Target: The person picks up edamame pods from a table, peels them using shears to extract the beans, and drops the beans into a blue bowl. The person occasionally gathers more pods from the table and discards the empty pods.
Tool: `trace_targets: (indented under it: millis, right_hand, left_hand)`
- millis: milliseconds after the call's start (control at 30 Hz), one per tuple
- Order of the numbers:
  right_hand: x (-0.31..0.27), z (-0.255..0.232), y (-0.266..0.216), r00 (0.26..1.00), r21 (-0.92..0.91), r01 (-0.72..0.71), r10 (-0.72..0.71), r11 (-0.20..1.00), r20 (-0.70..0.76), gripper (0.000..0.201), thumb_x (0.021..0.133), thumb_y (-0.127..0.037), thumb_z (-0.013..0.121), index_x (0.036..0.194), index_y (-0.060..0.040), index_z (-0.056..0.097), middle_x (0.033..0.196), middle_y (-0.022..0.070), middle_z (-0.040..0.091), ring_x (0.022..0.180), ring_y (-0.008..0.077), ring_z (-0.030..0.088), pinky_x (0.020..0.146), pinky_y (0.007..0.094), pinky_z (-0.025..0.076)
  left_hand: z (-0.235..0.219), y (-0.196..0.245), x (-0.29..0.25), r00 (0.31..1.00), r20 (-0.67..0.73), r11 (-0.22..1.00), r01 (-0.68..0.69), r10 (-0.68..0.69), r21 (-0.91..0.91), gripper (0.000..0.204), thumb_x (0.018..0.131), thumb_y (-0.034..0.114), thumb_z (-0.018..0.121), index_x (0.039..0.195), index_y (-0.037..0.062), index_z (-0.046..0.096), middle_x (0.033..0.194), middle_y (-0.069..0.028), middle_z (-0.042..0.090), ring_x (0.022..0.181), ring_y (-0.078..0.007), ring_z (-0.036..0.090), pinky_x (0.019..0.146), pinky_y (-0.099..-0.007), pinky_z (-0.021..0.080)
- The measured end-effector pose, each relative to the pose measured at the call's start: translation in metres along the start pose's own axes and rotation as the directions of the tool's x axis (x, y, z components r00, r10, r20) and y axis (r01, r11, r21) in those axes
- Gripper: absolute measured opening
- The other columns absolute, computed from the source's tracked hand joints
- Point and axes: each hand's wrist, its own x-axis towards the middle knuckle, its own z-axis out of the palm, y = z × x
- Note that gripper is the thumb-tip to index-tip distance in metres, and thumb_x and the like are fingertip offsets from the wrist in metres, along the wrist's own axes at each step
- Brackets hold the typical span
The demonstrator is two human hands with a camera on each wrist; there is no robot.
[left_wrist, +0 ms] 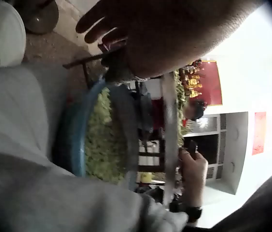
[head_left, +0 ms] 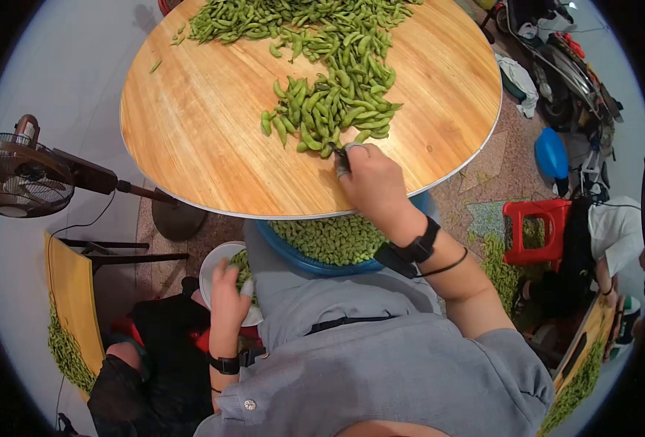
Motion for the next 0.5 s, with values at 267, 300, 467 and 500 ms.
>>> trace_targets:
  millis: [267,300,467,500]
  right_hand:
    - [-0.044,-0.071,0.010,0.909,0.484,0.085,-0.267,0.871,0.321,0.023,0.072,-0.008,0.064,0.094,-0.0041,0.063,0.086,0.0142,0.062,0.078,0.0302,0.062,0.068,0.0341,0.049]
    - [-0.052,-0.074,0.009,0.895,0.516,0.122,-0.319,0.848,0.313,0.024,0.071,-0.007,0.065,0.094,-0.0038,0.063,0.088,0.0138,0.062,0.080,0.0293,0.062,0.069,0.0331,0.049]
    - [-0.065,-0.073,0.017,0.907,0.607,0.100,-0.323,0.788,0.270,0.029,0.070,-0.004,0.068,0.098,-0.0003,0.061,0.095,0.0134,0.062,0.087,0.0282,0.063,0.076,0.0327,0.049]
    - [-0.067,-0.068,0.018,0.915,0.631,0.084,-0.311,0.772,0.259,0.030,0.072,-0.005,0.067,0.101,-0.0005,0.060,0.095,0.0133,0.062,0.087,0.0272,0.063,0.076,0.0326,0.049]
  left_hand:
    - [-0.006,0.122,0.063,0.931,-0.030,0.703,-0.296,0.364,-0.647,0.025,0.081,0.004,0.055,0.105,0.0003,0.059,0.099,-0.0187,0.060,0.094,-0.0370,0.058,0.081,-0.0365,0.047]
    - [-0.004,0.130,0.069,0.904,-0.012,0.689,-0.334,0.428,-0.643,0.025,0.081,0.004,0.053,0.105,0.0004,0.058,0.096,-0.0198,0.059,0.092,-0.0381,0.057,0.079,-0.0368,0.047]
    - [0.015,0.128,0.072,0.745,0.458,0.508,0.187,0.485,-0.841,0.010,0.087,0.007,0.050,0.092,0.0023,0.056,0.075,-0.0051,0.059,0.064,-0.0161,0.058,0.058,-0.0259,0.044]
    - [0.018,0.125,0.071,0.730,0.521,0.479,0.299,0.443,-0.825,0.011,0.090,0.013,0.051,0.094,0.0040,0.057,0.075,-0.0016,0.059,0.063,-0.0108,0.055,0.056,-0.0223,0.042]
